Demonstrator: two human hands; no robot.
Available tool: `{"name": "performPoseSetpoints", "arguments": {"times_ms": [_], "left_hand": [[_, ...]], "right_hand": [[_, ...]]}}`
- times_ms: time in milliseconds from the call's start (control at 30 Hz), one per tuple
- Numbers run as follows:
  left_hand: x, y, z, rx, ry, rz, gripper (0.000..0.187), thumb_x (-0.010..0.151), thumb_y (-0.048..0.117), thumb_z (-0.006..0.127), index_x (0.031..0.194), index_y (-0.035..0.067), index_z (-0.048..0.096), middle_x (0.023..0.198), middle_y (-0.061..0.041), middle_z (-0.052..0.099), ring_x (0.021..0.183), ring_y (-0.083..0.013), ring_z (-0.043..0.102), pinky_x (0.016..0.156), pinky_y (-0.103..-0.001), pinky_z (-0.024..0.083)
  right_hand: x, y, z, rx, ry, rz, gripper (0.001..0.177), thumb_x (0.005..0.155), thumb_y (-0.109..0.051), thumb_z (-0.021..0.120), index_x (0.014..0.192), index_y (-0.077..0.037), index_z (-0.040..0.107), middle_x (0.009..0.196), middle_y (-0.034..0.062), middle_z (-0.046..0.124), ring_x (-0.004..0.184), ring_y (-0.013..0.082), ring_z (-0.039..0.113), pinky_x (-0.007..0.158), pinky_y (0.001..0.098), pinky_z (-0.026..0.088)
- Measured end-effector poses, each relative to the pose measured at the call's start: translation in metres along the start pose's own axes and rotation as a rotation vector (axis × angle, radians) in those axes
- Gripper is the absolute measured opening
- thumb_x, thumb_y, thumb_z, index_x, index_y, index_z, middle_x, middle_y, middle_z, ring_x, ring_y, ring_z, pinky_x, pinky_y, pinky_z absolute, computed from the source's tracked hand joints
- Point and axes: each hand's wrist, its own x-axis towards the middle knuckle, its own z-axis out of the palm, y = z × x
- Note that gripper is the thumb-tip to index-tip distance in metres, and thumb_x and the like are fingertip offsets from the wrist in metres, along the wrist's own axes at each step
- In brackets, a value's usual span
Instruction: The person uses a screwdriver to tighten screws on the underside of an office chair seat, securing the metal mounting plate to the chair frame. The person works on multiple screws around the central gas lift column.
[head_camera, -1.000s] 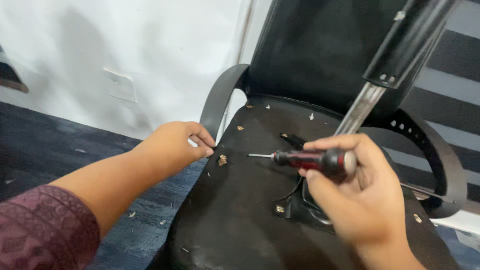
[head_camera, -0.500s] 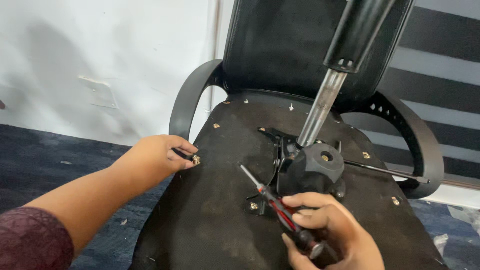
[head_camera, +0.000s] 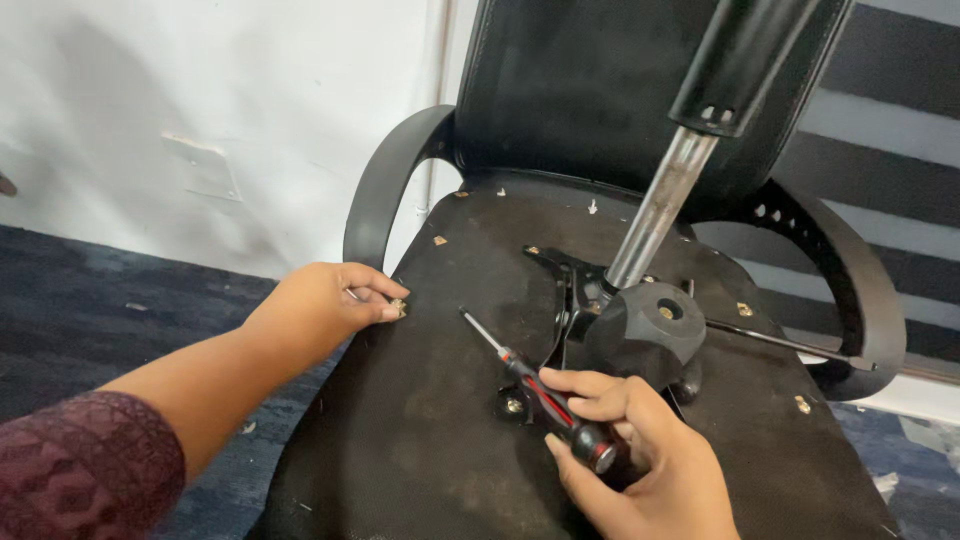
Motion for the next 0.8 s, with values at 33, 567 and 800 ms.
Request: {"name": "performPoseSetpoints", "arguments": {"times_ms": [33, 567, 800], "left_hand": [[0.002, -0.003, 0.001, 0.008, 0.005, -0.022, 0.023, 0.085, 0.021, 0.076, 0.107, 0.018, 0.082, 0.091, -0.002, 0.079, 0.086, -0.0125, 0.070, 0.081, -0.029, 0.054], [0.004, -0.012, 0.004, 0.029, 0.043, 0.106, 0.028, 0.076, 0.026, 0.081, 0.103, 0.019, 0.080, 0.097, 0.002, 0.075, 0.093, -0.0142, 0.069, 0.086, -0.032, 0.053], [0.002, -0.009, 0.011, 0.088, 0.083, -0.041, 0.027, 0.080, 0.031, 0.083, 0.099, 0.013, 0.080, 0.098, -0.002, 0.079, 0.093, -0.0175, 0.073, 0.087, -0.034, 0.056]], "right_hand": [[0.000, 0.001, 0.000, -0.005, 0.007, 0.011, 0.025, 0.077, 0.009, 0.075, 0.096, 0.001, 0.060, 0.127, 0.0192, 0.069, 0.115, 0.0211, 0.075, 0.096, 0.0323, 0.059], [0.005, -0.007, 0.000, -0.391, -0.121, -0.121, 0.034, 0.077, -0.009, 0.085, 0.108, -0.011, 0.072, 0.130, 0.0061, 0.068, 0.119, 0.0197, 0.068, 0.099, 0.0338, 0.058], [0.007, -0.012, 0.004, -0.519, -0.193, -0.243, 0.034, 0.073, -0.014, 0.088, 0.105, -0.011, 0.075, 0.129, 0.0086, 0.070, 0.121, 0.0238, 0.066, 0.100, 0.0365, 0.054]]}}
